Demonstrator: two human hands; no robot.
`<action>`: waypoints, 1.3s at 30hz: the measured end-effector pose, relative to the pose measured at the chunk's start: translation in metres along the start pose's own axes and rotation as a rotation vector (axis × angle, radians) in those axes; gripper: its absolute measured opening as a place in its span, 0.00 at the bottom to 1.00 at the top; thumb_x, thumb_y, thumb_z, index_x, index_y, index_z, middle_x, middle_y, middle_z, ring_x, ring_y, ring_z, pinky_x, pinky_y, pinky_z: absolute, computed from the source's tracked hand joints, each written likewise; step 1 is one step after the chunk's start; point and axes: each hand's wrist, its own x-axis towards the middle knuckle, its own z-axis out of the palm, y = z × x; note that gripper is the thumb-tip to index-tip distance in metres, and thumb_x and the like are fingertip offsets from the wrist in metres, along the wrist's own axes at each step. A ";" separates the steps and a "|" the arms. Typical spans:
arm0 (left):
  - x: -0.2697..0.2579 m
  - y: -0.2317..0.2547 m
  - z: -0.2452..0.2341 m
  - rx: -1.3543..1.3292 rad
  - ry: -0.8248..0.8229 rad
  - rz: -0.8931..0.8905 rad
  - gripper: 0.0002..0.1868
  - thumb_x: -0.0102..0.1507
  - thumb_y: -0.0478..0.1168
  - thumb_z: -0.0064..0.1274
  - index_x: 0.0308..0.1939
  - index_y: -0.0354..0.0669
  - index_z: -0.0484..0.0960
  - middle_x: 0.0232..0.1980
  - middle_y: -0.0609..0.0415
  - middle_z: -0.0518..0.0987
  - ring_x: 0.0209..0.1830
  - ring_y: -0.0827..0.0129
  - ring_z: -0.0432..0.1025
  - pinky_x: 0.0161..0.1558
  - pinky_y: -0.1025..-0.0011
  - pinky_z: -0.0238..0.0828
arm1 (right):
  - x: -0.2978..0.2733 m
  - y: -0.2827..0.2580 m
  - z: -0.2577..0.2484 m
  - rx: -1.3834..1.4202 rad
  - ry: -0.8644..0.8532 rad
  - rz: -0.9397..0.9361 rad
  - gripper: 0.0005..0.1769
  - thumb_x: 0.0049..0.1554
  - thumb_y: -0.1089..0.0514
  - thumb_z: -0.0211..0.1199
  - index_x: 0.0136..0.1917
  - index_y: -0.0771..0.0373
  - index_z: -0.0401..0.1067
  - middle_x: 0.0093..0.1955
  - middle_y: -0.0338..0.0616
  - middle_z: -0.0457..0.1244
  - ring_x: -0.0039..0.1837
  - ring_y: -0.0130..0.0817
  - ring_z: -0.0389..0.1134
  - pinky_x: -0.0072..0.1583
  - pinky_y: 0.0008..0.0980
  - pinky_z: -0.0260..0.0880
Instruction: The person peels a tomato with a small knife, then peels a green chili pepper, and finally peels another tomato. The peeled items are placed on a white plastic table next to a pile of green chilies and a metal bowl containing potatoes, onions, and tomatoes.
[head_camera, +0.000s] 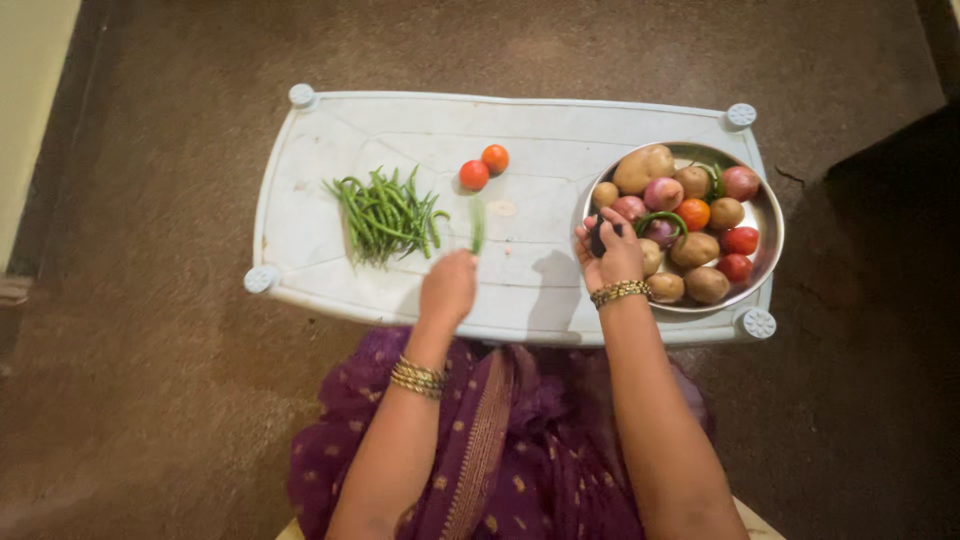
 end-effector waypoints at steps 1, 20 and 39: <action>0.002 -0.010 -0.007 0.046 0.035 -0.086 0.15 0.69 0.44 0.44 0.38 0.37 0.79 0.40 0.37 0.80 0.44 0.40 0.74 0.45 0.45 0.69 | -0.007 0.002 0.000 -0.034 -0.011 0.024 0.13 0.66 0.59 0.53 0.64 0.53 0.66 0.52 0.44 0.66 0.49 0.38 0.70 0.49 0.38 0.72; -0.056 -0.030 0.131 -1.145 0.238 -0.915 0.30 0.65 0.50 0.60 0.61 0.32 0.69 0.52 0.44 0.69 0.51 0.53 0.62 0.52 0.56 0.57 | -0.080 0.013 -0.009 -0.221 0.023 0.125 0.15 0.64 0.59 0.52 0.65 0.55 0.66 0.53 0.42 0.67 0.49 0.36 0.70 0.48 0.37 0.70; -0.082 -0.062 0.163 -1.460 0.124 -1.250 0.34 0.69 0.60 0.46 0.68 0.37 0.66 0.65 0.37 0.73 0.56 0.45 0.69 0.56 0.50 0.68 | -0.108 -0.017 -0.049 -0.079 0.036 0.052 0.15 0.63 0.60 0.56 0.63 0.54 0.69 0.51 0.40 0.68 0.47 0.34 0.70 0.47 0.36 0.71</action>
